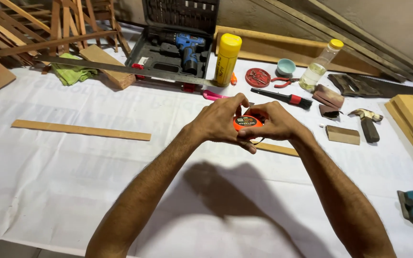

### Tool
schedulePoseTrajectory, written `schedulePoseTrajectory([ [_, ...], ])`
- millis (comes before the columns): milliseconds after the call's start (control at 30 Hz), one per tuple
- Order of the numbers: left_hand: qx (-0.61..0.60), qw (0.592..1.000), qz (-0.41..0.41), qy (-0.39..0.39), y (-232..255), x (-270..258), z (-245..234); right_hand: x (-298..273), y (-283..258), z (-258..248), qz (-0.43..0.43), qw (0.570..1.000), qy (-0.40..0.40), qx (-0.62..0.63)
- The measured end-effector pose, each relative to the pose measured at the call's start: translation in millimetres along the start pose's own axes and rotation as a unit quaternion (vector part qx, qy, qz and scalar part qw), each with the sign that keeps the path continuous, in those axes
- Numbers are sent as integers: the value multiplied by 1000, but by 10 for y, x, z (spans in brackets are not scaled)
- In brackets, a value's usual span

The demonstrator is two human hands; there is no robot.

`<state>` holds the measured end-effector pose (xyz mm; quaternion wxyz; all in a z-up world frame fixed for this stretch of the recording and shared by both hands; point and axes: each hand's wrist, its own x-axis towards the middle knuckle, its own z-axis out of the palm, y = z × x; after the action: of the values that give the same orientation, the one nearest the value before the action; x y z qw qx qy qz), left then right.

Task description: Measure and mark small wooden slats using a tape measure and sandpaper block.

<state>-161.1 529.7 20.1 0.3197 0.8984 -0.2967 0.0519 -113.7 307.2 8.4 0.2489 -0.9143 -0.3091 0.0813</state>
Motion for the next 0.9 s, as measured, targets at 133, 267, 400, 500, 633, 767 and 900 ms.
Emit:
schedulePoseTrajectory([
  [133, -80, 996, 20, 16, -387, 16, 128, -95, 447, -58, -11, 986, -9, 164],
  [267, -271, 961, -34, 36, -835, -119, 125, -170, 881, -115, -15, 938, -85, 336],
  [400, -372, 919, -110, 74, -1237, -191, 308, -163, 1201, 65, 67, 913, -161, 369],
  [500, -332, 916, -216, 64, -1223, -159, 393, -73, 1206, 336, 54, 935, -162, 312],
  [633, -234, 911, -337, 46, -1197, -212, 469, 90, 1056, 447, 101, 923, -155, 336],
  [767, -124, 925, -355, 42, -1444, -327, 637, 210, 1133, 574, 84, 964, -167, 191],
  [900, -120, 930, -339, 78, -1503, -427, 710, 177, 1177, 465, 109, 968, -196, 117],
])
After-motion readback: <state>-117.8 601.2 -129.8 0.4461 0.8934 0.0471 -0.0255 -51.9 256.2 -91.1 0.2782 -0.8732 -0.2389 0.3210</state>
